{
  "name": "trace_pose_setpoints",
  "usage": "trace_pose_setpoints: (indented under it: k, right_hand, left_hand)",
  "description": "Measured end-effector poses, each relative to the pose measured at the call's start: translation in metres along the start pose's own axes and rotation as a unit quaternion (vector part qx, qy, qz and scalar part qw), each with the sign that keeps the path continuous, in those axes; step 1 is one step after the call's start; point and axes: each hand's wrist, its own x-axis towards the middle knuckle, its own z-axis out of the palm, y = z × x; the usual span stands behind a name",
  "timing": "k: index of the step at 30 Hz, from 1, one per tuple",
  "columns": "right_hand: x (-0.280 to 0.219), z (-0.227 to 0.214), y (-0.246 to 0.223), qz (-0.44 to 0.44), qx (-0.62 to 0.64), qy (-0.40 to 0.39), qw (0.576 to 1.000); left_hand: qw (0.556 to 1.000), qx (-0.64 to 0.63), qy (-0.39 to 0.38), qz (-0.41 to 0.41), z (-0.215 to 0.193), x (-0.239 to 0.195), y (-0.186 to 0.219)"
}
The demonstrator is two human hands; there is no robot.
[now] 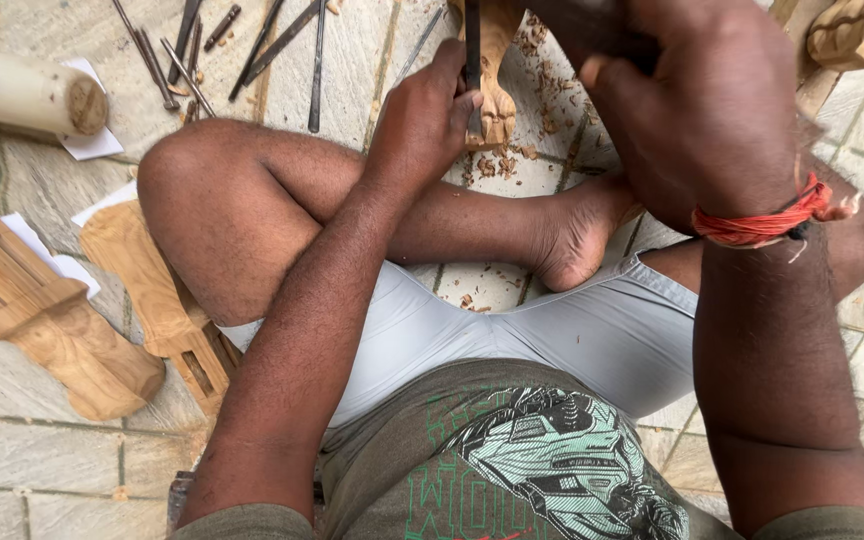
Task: The person sits cross-legged on a tiled floor and carves a small wooden piece using a chisel and a wooden mallet. They repeatedly strike the chisel to shape the wood, with wood shavings accumulating around the work area.
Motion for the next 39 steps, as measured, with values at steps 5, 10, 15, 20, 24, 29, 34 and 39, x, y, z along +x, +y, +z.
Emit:
trace_pose_setpoints:
  k: [5,10,15,20,24,29,34,39]
  right_hand:
    - [-0.002,0.006,-0.004,0.067,0.202,0.0,0.977]
    - [-0.004,-0.006,0.005,0.012,0.008,-0.02,1.0]
    - [-0.013,-0.001,0.006,0.107,0.11,-0.02,0.988]
    - [-0.008,-0.004,0.007,0.039,0.049,-0.022,0.998]
    - [-0.013,0.004,0.006,0.097,0.151,-0.01,0.984]
    - [-0.02,0.002,0.017,0.024,0.033,-0.008,0.999]
    - [-0.028,0.013,0.025,0.031,0.066,-0.017,0.997]
    - [-0.033,0.015,0.033,0.071,0.017,-0.022,0.997]
  left_hand:
    - [1.0,0.01,-0.019,0.002,0.005,-0.005,-0.004]
    - [0.999,0.028,-0.005,0.024,0.005,-0.001,-0.004]
    - [0.999,0.02,-0.015,0.026,0.007,-0.007,-0.005]
    - [0.999,0.029,0.0,0.045,0.002,-0.004,0.0]
    - [0.998,0.02,-0.003,0.062,0.006,-0.011,-0.004]
    - [0.998,0.031,-0.03,0.038,0.004,-0.002,-0.003]
    - [0.997,0.033,-0.008,0.071,0.006,-0.008,-0.007]
    - [0.998,0.034,-0.016,0.043,0.009,-0.005,-0.005]
